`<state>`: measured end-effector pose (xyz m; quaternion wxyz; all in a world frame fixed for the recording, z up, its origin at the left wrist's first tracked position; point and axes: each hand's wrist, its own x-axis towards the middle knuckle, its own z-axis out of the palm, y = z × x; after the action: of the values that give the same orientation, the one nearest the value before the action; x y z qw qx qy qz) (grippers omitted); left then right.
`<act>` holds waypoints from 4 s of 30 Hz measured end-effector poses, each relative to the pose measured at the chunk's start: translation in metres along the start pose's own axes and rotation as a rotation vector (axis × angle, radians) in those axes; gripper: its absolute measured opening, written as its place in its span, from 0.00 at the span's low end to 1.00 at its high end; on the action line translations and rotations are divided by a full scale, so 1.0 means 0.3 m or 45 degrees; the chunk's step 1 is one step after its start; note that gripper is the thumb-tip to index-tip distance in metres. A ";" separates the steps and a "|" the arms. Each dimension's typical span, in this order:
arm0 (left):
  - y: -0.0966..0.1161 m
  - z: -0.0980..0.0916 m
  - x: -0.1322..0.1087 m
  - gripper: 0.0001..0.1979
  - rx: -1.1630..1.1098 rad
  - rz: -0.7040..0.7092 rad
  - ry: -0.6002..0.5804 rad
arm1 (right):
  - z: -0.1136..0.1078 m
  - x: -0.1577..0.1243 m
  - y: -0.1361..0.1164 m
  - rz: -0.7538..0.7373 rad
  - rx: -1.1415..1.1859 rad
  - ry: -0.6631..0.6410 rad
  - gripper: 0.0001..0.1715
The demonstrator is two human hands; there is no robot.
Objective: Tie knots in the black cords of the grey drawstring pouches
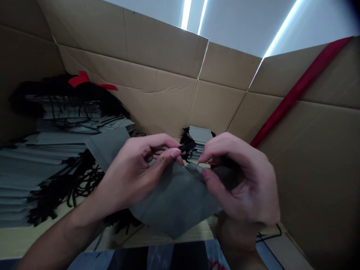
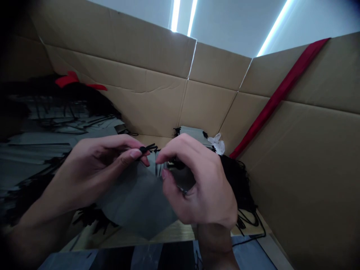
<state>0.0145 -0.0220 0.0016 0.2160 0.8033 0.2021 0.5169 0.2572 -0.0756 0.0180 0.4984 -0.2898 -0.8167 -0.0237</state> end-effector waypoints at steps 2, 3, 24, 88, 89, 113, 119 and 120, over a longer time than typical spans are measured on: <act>0.002 0.020 -0.006 0.08 -0.029 0.026 0.057 | 0.030 -0.003 -0.012 -0.001 0.003 0.086 0.12; 0.003 0.027 -0.009 0.08 -0.022 0.040 0.078 | 0.046 -0.002 -0.014 -0.002 -0.031 0.129 0.11; -0.021 0.050 -0.031 0.05 0.354 0.302 0.308 | 0.081 0.017 -0.021 0.106 -0.106 0.267 0.11; -0.050 -0.004 -0.085 0.12 0.724 0.586 0.162 | 0.110 0.010 -0.011 -0.004 -0.071 0.112 0.16; -0.050 -0.003 -0.087 0.12 0.721 0.591 0.162 | 0.112 0.010 -0.014 0.000 -0.072 0.116 0.16; -0.062 -0.016 -0.003 0.13 -0.060 0.515 0.131 | 0.101 0.033 -0.040 0.231 0.300 0.126 0.14; -0.032 0.000 0.005 0.12 -0.312 0.242 0.052 | 0.113 0.022 -0.030 0.183 0.170 0.266 0.15; -0.022 0.001 0.004 0.10 -0.358 0.124 -0.002 | 0.119 0.019 -0.029 0.161 0.114 0.306 0.15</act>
<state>0.0145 -0.0161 -0.0012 0.3012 0.7743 0.0882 0.5494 0.2226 -0.0686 0.0070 0.6054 -0.3132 -0.7316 0.0096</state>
